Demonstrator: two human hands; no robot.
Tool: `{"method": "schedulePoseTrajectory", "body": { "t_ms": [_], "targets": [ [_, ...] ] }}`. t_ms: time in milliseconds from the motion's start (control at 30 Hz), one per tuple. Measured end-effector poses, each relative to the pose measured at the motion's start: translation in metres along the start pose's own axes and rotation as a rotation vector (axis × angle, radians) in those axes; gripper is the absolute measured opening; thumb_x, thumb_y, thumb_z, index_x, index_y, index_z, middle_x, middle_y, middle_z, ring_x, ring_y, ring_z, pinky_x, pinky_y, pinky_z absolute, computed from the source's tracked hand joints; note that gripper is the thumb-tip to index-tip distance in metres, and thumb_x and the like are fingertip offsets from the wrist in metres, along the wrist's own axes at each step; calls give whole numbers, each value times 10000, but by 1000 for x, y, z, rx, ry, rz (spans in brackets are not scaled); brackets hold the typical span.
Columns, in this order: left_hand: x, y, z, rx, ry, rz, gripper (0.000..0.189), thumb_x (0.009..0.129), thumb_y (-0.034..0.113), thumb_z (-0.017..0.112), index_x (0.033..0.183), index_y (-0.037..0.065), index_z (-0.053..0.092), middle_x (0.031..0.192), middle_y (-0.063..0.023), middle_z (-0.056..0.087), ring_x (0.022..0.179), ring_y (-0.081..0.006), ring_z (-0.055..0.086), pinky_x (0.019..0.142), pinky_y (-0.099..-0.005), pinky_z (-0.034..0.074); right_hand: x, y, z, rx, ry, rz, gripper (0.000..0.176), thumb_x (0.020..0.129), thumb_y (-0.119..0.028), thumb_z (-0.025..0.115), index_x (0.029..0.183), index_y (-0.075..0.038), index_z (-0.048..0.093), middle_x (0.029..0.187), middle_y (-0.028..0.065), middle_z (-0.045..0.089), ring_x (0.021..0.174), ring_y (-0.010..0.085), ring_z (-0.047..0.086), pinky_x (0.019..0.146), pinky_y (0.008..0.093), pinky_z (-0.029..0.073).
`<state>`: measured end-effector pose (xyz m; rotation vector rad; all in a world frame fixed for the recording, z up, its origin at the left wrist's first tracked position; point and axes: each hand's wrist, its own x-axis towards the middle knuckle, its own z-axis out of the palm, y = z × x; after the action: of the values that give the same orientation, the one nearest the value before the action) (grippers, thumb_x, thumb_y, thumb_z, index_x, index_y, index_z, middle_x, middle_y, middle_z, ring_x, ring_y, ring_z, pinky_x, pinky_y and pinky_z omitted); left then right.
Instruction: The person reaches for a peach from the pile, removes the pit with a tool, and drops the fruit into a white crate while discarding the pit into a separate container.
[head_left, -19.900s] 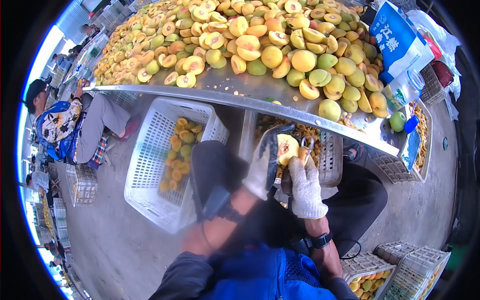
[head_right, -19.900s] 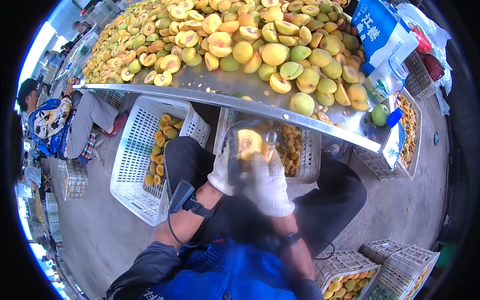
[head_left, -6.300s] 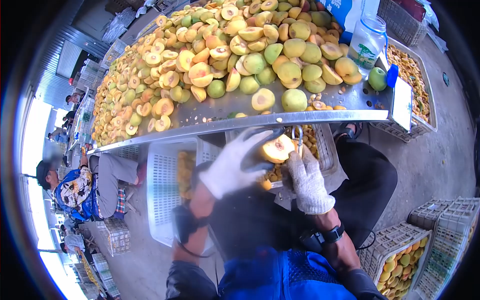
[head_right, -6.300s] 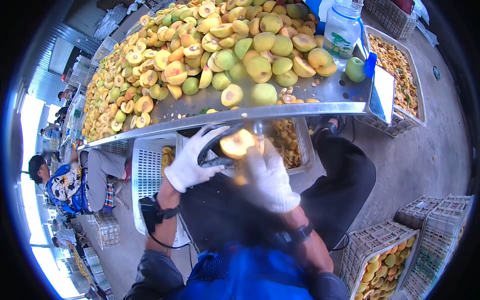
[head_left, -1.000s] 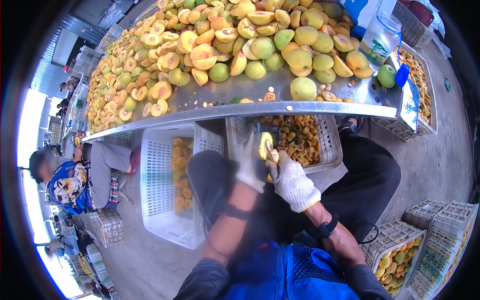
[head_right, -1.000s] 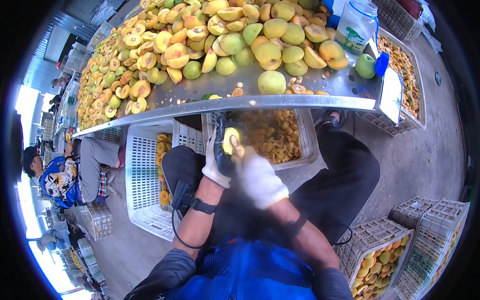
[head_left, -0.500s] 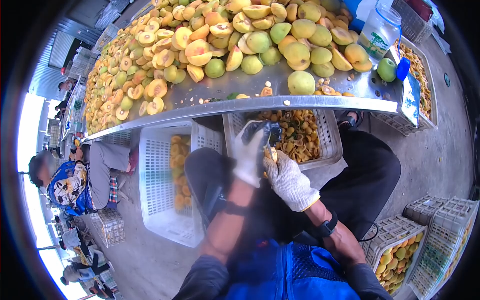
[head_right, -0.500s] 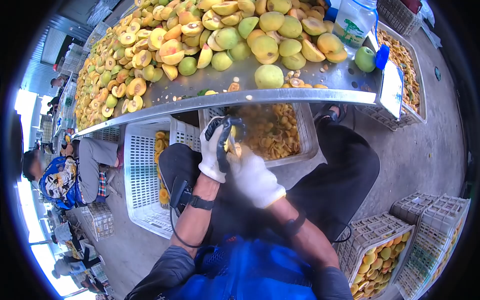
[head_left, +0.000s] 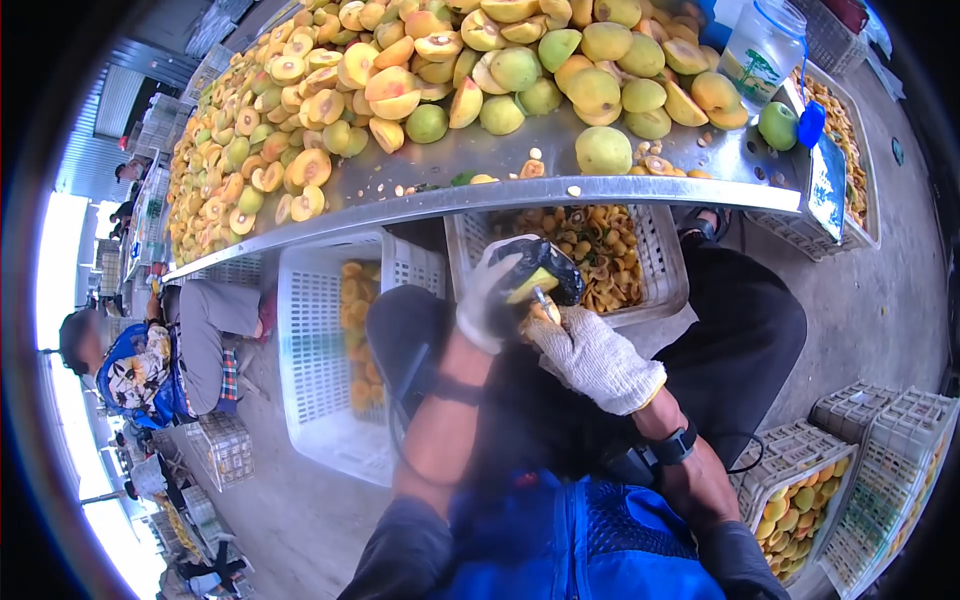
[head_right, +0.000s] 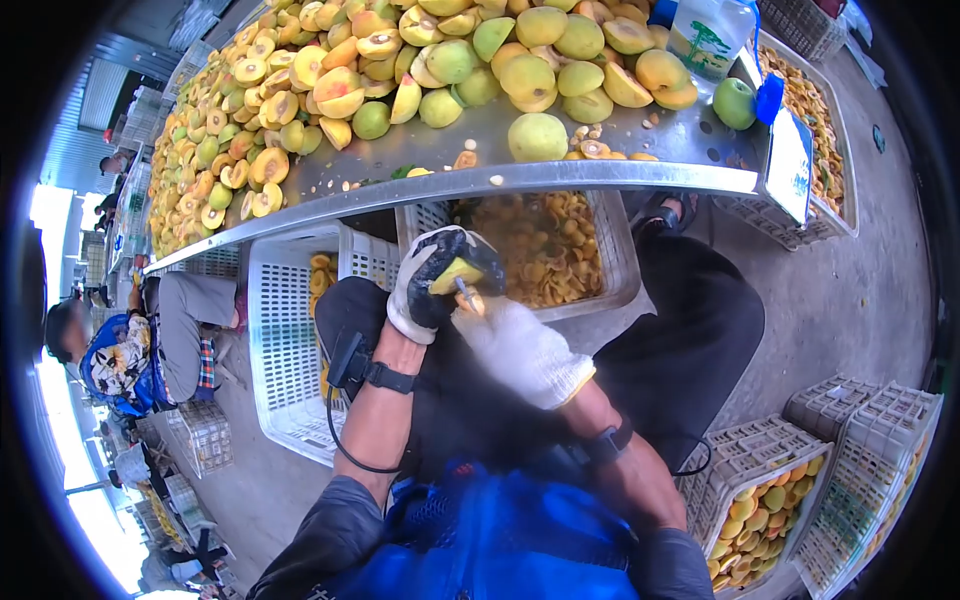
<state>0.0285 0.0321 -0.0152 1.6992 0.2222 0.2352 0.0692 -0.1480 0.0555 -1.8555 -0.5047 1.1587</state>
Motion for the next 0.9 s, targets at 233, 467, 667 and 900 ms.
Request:
{"method": "schedulePoseTrajectory", "body": {
  "t_ms": [233,467,667,900],
  "targets": [
    [1,-4,-8,381,-118,466,551,596,-22,740,1140,10,653,1109,-118,655,1054,-317,599,912,-399,507,7,22,3,160,-72,-39,374,951,-314,523,1092,12,639,895,261,665,883,406,654,773,421,510],
    [-7,-2,-7,-92,-174,-56,567,675,-75,710,1230,-9,612,1097,-134,649,1031,-307,608,907,-374,510,-2,19,0,573,-312,97,352,969,-327,511,1043,-9,642,766,173,641,747,316,645,705,394,507],
    [-7,-19,-2,132,-22,105,445,856,87,645,1284,-11,574,1097,-125,658,1014,-218,637,864,-328,528,5,32,22,14,102,-192,319,977,-362,529,1029,-64,632,747,137,626,714,298,627,649,417,500],
    [-5,-2,26,-938,156,-230,330,1031,216,464,1264,3,560,982,-109,673,870,-191,676,804,-321,571,3,24,32,-69,294,-243,310,980,-353,537,1015,-55,613,737,153,627,709,307,636,671,424,499]
  ]
}}
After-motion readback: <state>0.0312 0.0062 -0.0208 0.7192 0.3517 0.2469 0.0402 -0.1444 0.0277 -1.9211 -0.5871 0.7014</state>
